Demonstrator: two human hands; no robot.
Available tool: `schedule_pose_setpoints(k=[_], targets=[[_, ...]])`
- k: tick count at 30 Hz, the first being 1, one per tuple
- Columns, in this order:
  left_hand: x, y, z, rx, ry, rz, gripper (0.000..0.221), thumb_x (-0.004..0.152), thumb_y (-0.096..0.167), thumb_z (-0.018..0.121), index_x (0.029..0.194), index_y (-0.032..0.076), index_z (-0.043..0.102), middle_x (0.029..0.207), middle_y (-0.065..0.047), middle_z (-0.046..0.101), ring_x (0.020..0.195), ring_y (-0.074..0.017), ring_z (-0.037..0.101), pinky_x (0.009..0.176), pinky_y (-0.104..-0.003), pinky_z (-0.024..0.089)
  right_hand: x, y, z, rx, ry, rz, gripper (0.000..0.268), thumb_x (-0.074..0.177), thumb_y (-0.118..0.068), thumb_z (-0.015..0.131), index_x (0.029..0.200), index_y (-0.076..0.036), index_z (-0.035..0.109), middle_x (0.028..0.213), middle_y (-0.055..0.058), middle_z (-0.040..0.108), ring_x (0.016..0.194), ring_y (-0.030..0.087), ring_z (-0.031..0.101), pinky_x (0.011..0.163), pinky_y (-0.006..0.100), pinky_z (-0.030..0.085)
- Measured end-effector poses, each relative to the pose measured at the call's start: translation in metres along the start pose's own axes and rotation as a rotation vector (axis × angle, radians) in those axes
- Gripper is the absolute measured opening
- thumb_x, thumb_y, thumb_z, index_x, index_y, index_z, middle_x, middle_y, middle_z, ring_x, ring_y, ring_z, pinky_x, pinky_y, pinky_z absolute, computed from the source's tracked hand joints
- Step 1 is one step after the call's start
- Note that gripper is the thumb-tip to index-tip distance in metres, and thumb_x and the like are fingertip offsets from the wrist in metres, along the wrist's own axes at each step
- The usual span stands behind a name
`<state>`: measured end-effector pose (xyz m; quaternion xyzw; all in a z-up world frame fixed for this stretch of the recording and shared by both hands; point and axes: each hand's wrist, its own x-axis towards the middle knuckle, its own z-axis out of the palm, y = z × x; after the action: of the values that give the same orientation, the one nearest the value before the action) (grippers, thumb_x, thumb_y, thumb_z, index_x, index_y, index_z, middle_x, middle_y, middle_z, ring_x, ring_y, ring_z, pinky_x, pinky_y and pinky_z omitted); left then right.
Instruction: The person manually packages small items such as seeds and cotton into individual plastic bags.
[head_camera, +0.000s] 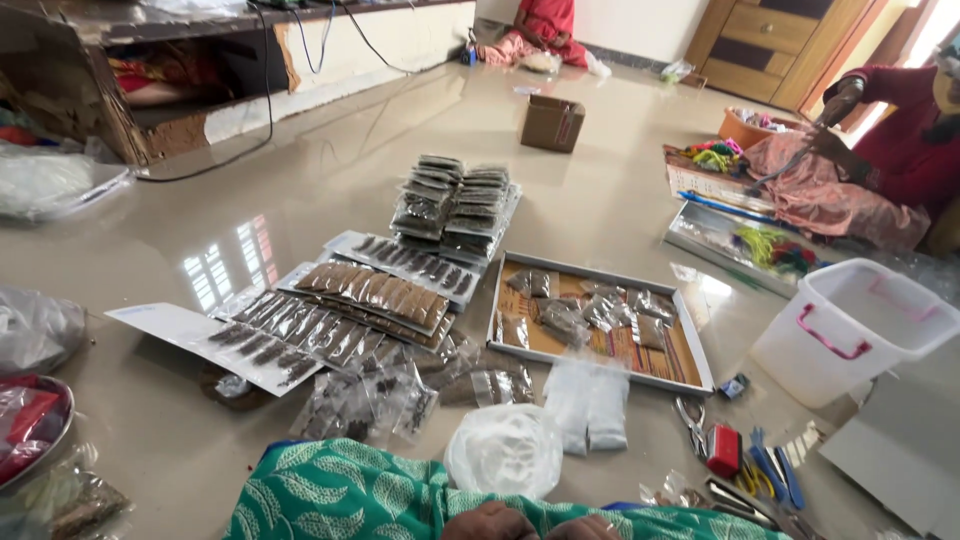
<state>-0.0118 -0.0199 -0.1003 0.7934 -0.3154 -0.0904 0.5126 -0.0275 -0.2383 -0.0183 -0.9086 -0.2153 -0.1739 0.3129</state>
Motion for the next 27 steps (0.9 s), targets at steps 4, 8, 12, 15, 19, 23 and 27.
schedule_pose_setpoints(k=[4,8,12,15,19,23,27], targets=[[-0.005,0.016,-0.003,0.031,0.027,-0.118,0.018,0.093,0.034,0.076,0.100,0.017,0.076,0.092,-0.009,0.068,0.099,-0.0239,0.073,0.089,-0.034,0.059,-0.003,0.002,-0.003,0.003,0.016,-0.002,0.014,0.071,-0.019,0.088,0.080,-0.015,0.078,0.077,0.004,0.076,0.080,0.020,0.076,0.072,0.035,0.061],[-0.007,0.015,-0.008,0.035,0.097,-0.016,0.017,0.090,0.030,0.079,0.098,0.014,0.079,0.088,-0.011,0.067,0.092,-0.0267,0.073,0.084,-0.037,0.059,-0.005,0.006,-0.006,0.007,0.019,-0.012,0.015,0.072,-0.020,0.088,0.081,-0.015,0.078,0.079,0.005,0.076,0.081,0.022,0.076,0.073,0.036,0.060],[-0.028,0.103,-0.037,0.095,0.160,-0.094,0.015,0.085,0.021,0.079,0.091,0.008,0.078,0.086,-0.014,0.067,0.087,-0.0311,0.071,0.079,-0.041,0.056,-0.030,-0.014,-0.001,0.042,-0.030,0.022,0.015,0.072,-0.020,0.089,0.082,-0.014,0.078,0.081,0.006,0.076,0.082,0.023,0.075,0.074,0.037,0.060],[-0.029,0.128,-0.049,0.087,0.177,-0.202,0.014,0.079,0.017,0.078,0.086,0.005,0.075,0.085,-0.014,0.067,0.086,-0.0317,0.071,0.077,-0.042,0.056,-0.019,-0.053,-0.018,0.022,-0.097,0.103,0.014,0.074,-0.017,0.086,0.082,-0.013,0.076,0.083,0.006,0.076,0.084,0.025,0.074,0.074,0.039,0.059],[-0.027,0.121,-0.047,0.147,0.199,-0.173,0.012,0.079,0.014,0.076,0.085,0.004,0.075,0.084,-0.016,0.068,0.086,-0.0350,0.070,0.077,-0.045,0.055,-0.012,-0.081,-0.030,0.026,-0.087,0.115,0.013,0.076,-0.013,0.083,0.084,-0.009,0.074,0.083,0.007,0.073,0.086,0.027,0.072,0.074,0.040,0.057],[-0.035,0.126,-0.043,0.154,0.213,-0.194,0.012,0.079,0.012,0.075,0.088,0.005,0.076,0.085,-0.017,0.070,0.084,-0.0370,0.070,0.075,-0.046,0.056,-0.009,-0.087,-0.036,0.027,-0.074,0.014,0.012,0.079,-0.012,0.081,0.086,-0.008,0.072,0.083,0.008,0.073,0.085,0.028,0.070,0.075,0.040,0.056],[-0.029,0.130,-0.050,0.184,0.183,-0.213,0.009,0.081,0.010,0.072,0.087,0.004,0.074,0.085,-0.017,0.070,0.083,-0.0364,0.071,0.076,-0.046,0.057,-0.018,-0.077,-0.029,0.009,-0.150,0.124,0.013,0.080,-0.014,0.082,0.089,-0.010,0.075,0.084,0.007,0.074,0.087,0.026,0.072,0.076,0.040,0.058]])
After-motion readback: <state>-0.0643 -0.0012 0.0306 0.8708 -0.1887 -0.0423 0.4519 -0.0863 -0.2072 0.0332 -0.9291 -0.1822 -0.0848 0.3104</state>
